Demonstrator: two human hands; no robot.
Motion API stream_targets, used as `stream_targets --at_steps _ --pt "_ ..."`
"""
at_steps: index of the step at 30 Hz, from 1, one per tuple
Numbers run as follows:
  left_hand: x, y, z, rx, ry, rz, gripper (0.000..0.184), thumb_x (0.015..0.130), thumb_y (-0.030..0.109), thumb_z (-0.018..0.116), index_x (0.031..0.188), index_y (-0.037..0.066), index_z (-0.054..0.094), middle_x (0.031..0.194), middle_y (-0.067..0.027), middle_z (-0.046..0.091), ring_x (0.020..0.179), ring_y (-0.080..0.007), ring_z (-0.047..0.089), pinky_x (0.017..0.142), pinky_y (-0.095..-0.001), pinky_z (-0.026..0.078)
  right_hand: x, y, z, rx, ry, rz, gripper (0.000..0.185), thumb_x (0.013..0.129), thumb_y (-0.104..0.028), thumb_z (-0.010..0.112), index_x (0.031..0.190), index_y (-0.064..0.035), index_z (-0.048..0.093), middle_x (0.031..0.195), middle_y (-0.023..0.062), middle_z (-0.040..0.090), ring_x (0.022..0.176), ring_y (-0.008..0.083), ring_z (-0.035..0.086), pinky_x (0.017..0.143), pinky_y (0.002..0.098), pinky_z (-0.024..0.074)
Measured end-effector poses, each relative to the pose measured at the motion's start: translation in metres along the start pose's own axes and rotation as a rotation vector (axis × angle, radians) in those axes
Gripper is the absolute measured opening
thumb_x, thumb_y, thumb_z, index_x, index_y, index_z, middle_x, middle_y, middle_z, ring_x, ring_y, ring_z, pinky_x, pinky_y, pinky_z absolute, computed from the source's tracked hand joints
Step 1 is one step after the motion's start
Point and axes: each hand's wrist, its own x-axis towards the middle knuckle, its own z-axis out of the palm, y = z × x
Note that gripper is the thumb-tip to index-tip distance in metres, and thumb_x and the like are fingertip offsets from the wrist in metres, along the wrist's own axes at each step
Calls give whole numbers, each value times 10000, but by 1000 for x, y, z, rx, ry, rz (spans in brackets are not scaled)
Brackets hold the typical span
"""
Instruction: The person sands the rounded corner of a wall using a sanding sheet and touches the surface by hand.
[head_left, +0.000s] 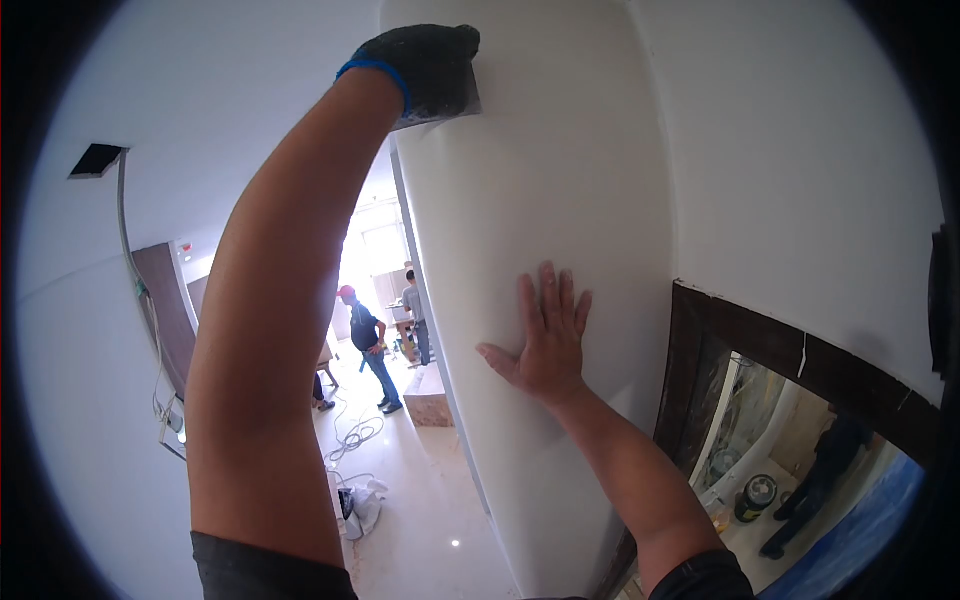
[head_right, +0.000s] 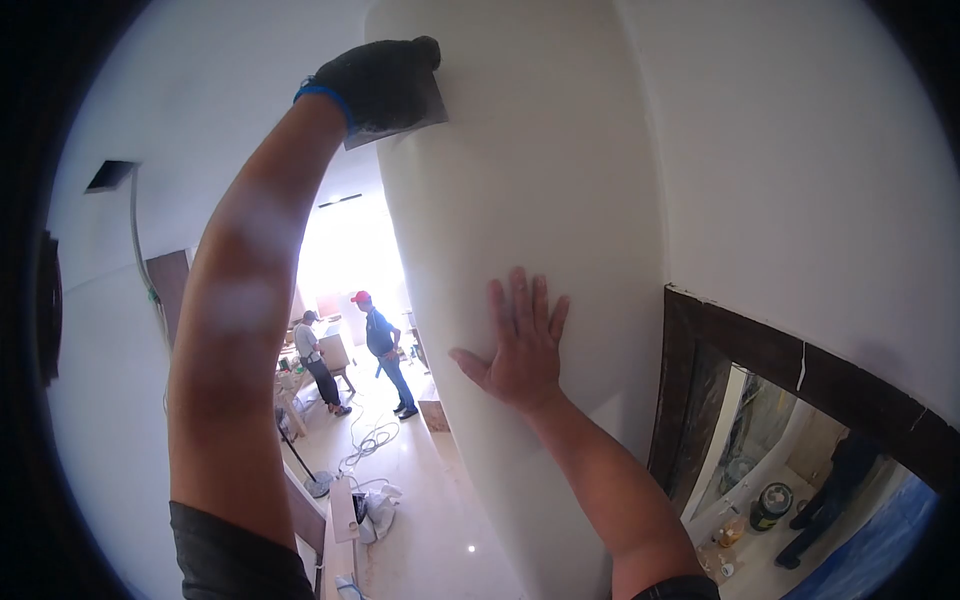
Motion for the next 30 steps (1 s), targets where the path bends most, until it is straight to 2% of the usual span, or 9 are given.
stream_targets --at_steps 4,7,10,17,19,22,25,28,30 --pt "-5 8 -11 -55 -35 -118 408 923 243 623 1266 22 639 1152 -219 752 1107 -390 727 972 -461 569 -1 -1 -1 3 -5 0 1132 846 -639 777 1680 -71 261 1722 303 208 1593 542 160 1219 759 44" --pt "-7 11 -8 -67 -31 -32 417 909 256 657 1252 20 639 1148 -226 751 1098 -389 730 955 -463 570 -1 2 -2 5 -29 16 1135 844 -640 778 1680 -73 260 1722 300 212 1592 541 167 1221 756 46" --pt "-7 10 -9 -91 -31 -121 382 904 205 647 1240 24 641 1144 -224 753 1090 -391 732 950 -465 571 -3 1 -2 2 -31 9 1139 842 -636 782 1682 -76 255 1725 296 207 1594 539 161 1219 760 47" --pt "15 -32 40 -25 42 106 308 915 201 638 1171 31 648 1115 -204 740 1056 -383 731 923 -456 577 -4 3 -1 8 -29 12 1137 845 -637 775 1686 -88 242 1728 286 202 1591 541 162 1210 773 45" --pt "-3 -6 18 -64 33 13 298 912 200 642 1158 33 650 1117 -195 732 1049 -375 726 911 -447 580 -3 4 0 14 -31 17 1125 863 -669 734 1693 -113 218 1730 271 201 1579 552 180 1200 790 42" --pt "-9 -11 8 -145 39 -80 280 914 170 626 1157 34 652 1124 -195 730 1043 -373 726 904 -442 584 -4 1 -3 19 -31 11 1136 838 -604 802 1681 -74 255 1725 299 204 1596 541 147 1216 763 39" --pt "-10 -6 11 -115 71 -2 289 923 184 623 1169 35 644 1107 -195 736 1040 -379 728 899 -451 585 -3 2 -5 28 -41 20 1130 836 -592 809 1679 -76 262 1723 302 203 1595 545 149 1217 763 38" --pt "-7 -12 10 -101 -23 -42 479 953 336 643 1296 1 637 1223 -215 742 1156 -369 719 1012 -448 559 -4 3 -3 28 -36 13 1131 840 -591 807 1682 -79 250 1725 303 195 1592 550 152 1217 763 36" --pt "-14 -2 2 -122 -33 -78 482 952 342 643 1296 4 638 1219 -216 741 1153 -365 719 1013 -449 559 -5 3 -3 30 -40 14 1133 846 -589 801 1686 -83 235 1727 303 191 1593 550 148 1217 763 34"
